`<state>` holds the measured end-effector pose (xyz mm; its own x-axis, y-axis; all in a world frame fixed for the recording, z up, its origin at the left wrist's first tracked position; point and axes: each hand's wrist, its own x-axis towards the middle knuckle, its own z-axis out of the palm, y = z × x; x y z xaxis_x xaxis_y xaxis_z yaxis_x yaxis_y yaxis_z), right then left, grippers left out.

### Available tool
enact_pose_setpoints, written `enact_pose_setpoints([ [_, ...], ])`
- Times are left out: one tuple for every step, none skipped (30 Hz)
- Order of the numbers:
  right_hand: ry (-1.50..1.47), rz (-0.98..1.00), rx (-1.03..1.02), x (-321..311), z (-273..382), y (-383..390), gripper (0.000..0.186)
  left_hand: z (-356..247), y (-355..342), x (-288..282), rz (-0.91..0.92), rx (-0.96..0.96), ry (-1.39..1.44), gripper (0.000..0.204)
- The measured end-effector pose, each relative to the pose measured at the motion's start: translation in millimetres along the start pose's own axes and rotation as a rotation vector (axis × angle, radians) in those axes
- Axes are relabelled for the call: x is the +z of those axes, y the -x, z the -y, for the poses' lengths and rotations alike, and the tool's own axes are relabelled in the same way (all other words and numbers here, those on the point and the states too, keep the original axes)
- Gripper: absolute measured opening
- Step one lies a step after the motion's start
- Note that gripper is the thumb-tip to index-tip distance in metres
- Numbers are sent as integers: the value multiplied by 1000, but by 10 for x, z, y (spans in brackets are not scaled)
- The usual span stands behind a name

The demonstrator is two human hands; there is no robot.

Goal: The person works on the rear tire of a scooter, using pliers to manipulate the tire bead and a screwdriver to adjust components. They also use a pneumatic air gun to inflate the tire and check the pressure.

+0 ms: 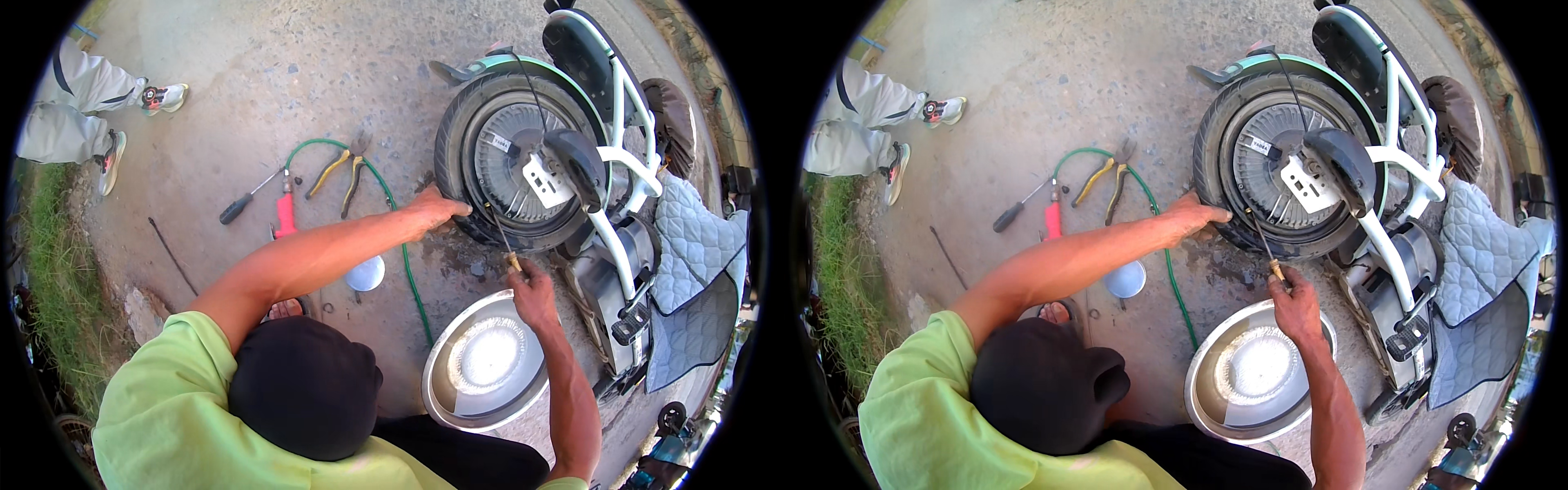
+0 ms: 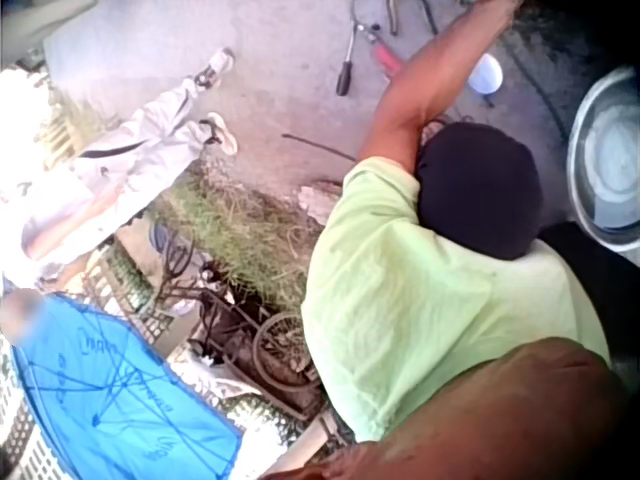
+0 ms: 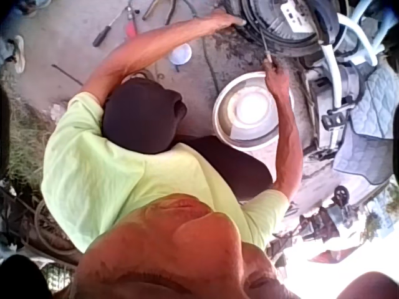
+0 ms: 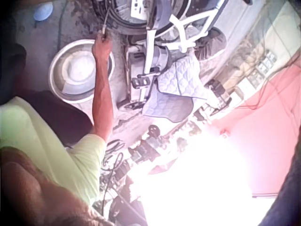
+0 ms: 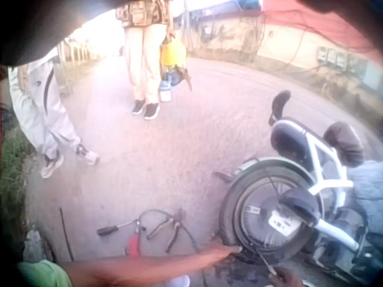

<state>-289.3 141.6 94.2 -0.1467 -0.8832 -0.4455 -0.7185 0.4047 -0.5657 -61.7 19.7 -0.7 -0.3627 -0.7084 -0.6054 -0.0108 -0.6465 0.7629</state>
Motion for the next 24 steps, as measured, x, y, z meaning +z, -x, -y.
enact_pose_setpoints([
  [22,-7,-16,-22,-3,-15,40,5,7,10,-7,45,-6,58],
  [44,-14,-32,-56,0,-26,38,3,7,23,1,41,26,58],
  [65,-20,-48,-85,-4,-37,37,10,-1,39,9,36,58,58],
  [136,-50,-133,-118,-16,-59,36,17,-8,53,17,31,90,59],
  [207,-80,-217,-156,-36,-84,35,27,-12,64,17,32,98,58],
  [278,-111,-303,-190,-61,-108,33,44,-26,76,16,35,107,58],
  [311,-121,-352,-204,-83,-125,30,55,-39,89,17,38,116,58],
  [344,-138,-351,-195,-88,-114,30,71,-61,99,-5,51,109,58],
  [374,-149,-355,-158,-50,-97,30,103,-84,86,-34,62,103,58],
  [405,-161,-358,-124,-10,-74,30,135,-107,74,-63,73,97,58],
  [444,-168,-354,-90,26,-45,30,167,-129,60,-56,89,92,58],
  [483,-182,-347,-69,65,-7,31,132,-118,60,-44,108,84,58],
  [521,-196,-340,-59,99,19,31,106,-106,62,-31,127,75,59],
  [547,-186,-332,-61,131,35,32,102,-108,66,-27,121,79,58],
  [572,-177,-324,-64,169,49,32,107,-115,60,-24,117,82,58],
  [597,-168,-317,-68,185,55,33,112,-121,54,-21,112,85,57],
  [613,-163,-321,-75,179,54,33,118,-128,43,-3,112,89,57],
  [629,-158,-328,-87,167,47,34,114,-130,31,14,114,95,56],
  [646,-153,-335,-95,149,37,34,112,-132,22,30,115,100,56],
  [631,-153,-343,-112,123,11,34,111,-133,21,23,118,109,55],
  [618,-154,-352,-142,104,-25,34,91,-124,26,16,122,118,54],
  [604,-155,-362,-152,97,-46,34,68,-111,25,10,126,128,53],
  [535,-162,-363,-126,99,-30,32,59,-113,8,26,124,117,52],
  [455,-171,-357,-94,88,-29,32,51,-118,-9,43,122,108,51],
])
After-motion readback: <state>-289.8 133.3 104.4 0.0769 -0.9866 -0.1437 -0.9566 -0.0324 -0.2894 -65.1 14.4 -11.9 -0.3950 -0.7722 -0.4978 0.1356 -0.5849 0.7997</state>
